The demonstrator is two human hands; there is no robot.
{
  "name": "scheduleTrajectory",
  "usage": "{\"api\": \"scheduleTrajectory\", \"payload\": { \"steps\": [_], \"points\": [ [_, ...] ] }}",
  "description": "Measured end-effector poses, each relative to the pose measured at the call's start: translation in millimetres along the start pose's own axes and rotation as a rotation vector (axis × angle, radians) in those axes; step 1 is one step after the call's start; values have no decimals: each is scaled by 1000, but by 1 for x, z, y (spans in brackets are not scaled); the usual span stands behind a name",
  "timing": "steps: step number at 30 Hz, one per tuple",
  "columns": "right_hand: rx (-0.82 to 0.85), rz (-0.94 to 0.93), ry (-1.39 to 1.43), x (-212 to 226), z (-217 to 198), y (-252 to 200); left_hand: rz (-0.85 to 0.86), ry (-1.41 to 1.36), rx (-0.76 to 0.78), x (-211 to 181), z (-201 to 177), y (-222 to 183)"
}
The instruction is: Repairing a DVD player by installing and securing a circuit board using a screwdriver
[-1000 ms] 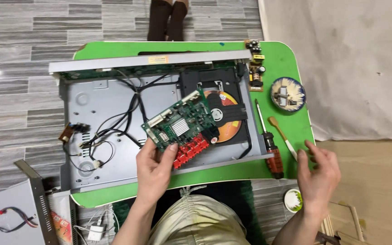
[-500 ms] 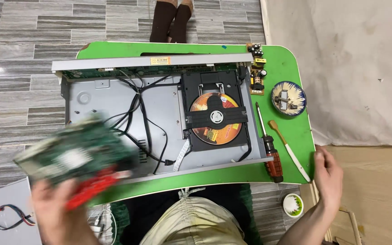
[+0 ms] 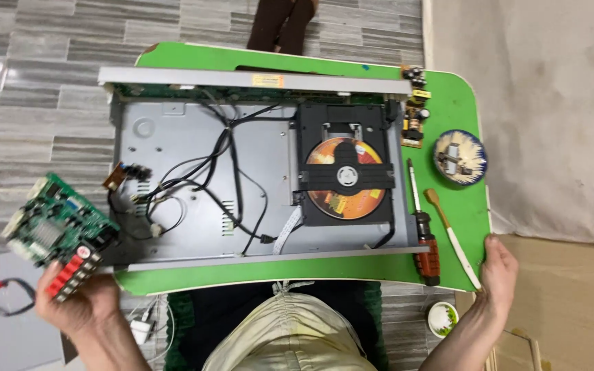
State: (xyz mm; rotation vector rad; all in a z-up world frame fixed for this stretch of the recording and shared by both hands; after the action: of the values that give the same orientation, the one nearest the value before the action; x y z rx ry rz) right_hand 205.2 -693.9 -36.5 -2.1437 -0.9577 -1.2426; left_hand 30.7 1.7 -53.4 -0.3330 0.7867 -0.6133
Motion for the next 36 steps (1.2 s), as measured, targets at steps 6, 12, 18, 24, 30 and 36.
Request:
{"api": "scheduleTrajectory", "payload": {
  "steps": [6, 12, 18, 24, 30, 36],
  "points": [
    [-36, -2, -123, -28, -12, 21, -4, -71, -17, -2, 11, -11],
    [-32, -234, -232, -93, -33, 80, -13, -10, 106, 1, -4, 1],
    [23, -216, -190, -112, -35, 99, 35, 77, 179, -3, 9, -5],
    [20, -144, -195, -32, -15, 34, 263, 403, 258, -24, 33, -18],
    [-189, -999, -284, 52, -20, -37, 292, 647, 445, -25, 87, -47],
    [214, -990, -118, 195, 47, -171, -8, 621, 641, -6, 112, -47]
  ]
}}
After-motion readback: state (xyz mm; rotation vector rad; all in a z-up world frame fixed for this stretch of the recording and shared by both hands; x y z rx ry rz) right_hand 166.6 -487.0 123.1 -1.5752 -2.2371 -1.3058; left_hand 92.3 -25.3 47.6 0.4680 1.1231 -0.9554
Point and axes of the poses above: each hand's wrist, its own y-axis towards the middle knuckle, its own z-axis out of the palm, x = y × z, the point moved 2 cm from there along y, towards the middle knuckle, and after that the axes turned 9 degrees about -x, right-handed, at the moved point
